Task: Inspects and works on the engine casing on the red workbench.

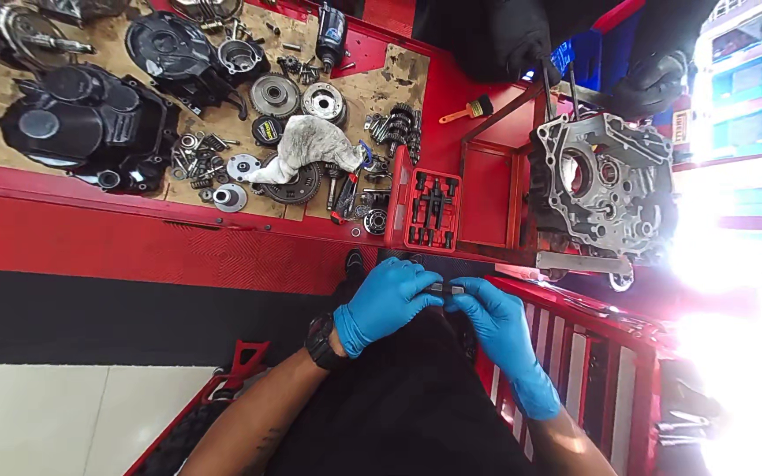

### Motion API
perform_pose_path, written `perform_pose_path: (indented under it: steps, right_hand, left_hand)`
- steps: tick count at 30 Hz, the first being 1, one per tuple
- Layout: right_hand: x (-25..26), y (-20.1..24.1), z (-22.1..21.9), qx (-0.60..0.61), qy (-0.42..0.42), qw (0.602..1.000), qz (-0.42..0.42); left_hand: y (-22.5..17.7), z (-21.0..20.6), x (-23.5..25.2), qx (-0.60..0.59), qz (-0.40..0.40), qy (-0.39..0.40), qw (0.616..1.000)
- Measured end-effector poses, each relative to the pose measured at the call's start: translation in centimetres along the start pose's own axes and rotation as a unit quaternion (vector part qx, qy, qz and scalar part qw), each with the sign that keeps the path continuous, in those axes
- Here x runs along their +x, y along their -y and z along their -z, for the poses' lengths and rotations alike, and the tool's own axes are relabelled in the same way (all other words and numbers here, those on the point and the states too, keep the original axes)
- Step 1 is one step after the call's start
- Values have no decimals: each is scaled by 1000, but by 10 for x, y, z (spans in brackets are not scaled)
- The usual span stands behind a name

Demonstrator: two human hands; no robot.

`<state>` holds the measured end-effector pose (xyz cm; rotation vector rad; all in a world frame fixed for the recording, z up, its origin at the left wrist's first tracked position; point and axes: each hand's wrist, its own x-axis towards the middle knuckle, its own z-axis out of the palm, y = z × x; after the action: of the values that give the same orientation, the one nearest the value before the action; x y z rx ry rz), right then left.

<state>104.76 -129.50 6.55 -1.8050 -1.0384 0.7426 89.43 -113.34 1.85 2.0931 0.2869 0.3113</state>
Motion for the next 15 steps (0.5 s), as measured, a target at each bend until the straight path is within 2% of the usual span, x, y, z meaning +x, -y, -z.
perform_pose_path:
  steps: [4, 8, 11, 13, 15]
  right_hand:
    - [0, 7, 12, -16, 59, 997, -48]
    - [-2, 9, 11, -28, 24, 999, -21]
    - [0, 11, 14, -13, 51, 998, -41]
    - [0, 11, 10, 21, 31, 998, -48]
    - [1, 8, 4, 96, 18, 991, -86]
  left_hand:
    - [-4, 0, 1, 7, 7, 2, 1000]
    - [-8, -1, 3, -9, 17, 4, 1000]
    - [-8, 2, 5, -9, 18, -4, 1000]
    - [-9, 2, 6, -43, 26, -19, 999]
    - [-11, 3, 5, -153, 49, -55, 985]
